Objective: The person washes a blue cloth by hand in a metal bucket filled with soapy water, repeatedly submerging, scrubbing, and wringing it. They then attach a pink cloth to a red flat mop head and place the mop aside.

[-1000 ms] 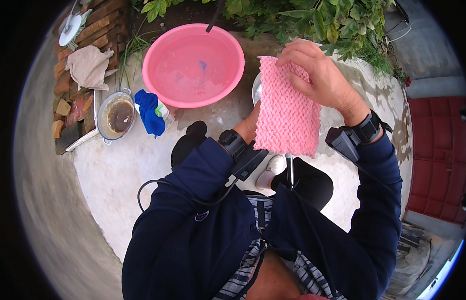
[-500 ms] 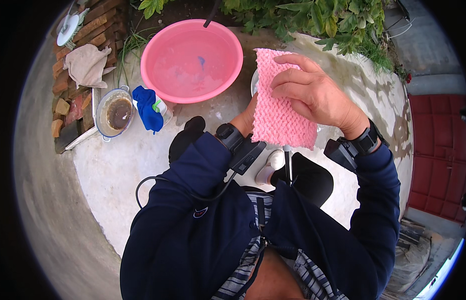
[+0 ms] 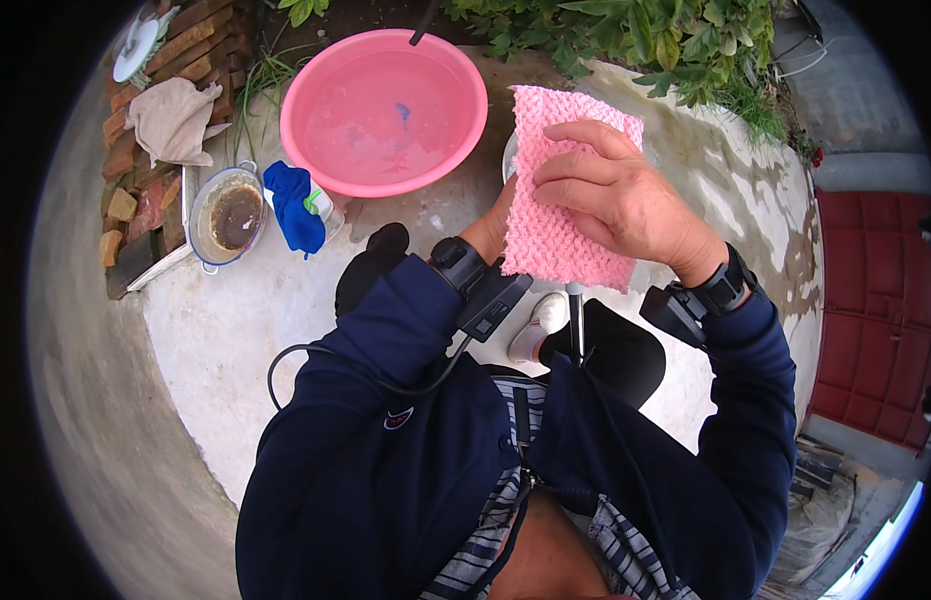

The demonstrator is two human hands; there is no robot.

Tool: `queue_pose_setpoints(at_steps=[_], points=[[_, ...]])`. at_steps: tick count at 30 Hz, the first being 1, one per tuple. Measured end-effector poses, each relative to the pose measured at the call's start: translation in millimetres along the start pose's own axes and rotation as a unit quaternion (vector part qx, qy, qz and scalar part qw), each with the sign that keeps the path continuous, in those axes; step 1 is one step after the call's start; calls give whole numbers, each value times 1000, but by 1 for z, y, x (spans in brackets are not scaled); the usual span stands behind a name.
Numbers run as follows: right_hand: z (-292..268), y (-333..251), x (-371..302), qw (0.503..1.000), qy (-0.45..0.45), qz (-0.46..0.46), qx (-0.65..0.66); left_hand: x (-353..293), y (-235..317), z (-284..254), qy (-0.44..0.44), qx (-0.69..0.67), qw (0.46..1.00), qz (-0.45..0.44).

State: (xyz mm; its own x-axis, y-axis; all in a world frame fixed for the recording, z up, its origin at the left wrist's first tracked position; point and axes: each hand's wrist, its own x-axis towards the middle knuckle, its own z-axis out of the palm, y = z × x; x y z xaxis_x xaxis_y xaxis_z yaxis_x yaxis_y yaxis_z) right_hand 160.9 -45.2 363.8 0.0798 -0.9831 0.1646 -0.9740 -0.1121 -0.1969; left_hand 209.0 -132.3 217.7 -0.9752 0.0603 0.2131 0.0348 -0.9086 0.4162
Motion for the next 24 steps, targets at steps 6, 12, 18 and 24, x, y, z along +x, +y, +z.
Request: queue_pose_setpoints(at_steps=[6, 12, 18, 24], points=[[-4, -7, -1, 1000, -5, -23, 18, 0, -1, -8, 4, -22, 999, -37], [5, -11, 1, 999, -12, -35, -34, -11, 8, 10, 67, -22, 996, -49], [1, -14, -2, 1000, -3, -13, 14, -7, 12, 8, 53, 44, 997, -45], [3, -17, -3, 999, -1, -41, 4, -7, 16, 16, 86, 8, 994, -71]])
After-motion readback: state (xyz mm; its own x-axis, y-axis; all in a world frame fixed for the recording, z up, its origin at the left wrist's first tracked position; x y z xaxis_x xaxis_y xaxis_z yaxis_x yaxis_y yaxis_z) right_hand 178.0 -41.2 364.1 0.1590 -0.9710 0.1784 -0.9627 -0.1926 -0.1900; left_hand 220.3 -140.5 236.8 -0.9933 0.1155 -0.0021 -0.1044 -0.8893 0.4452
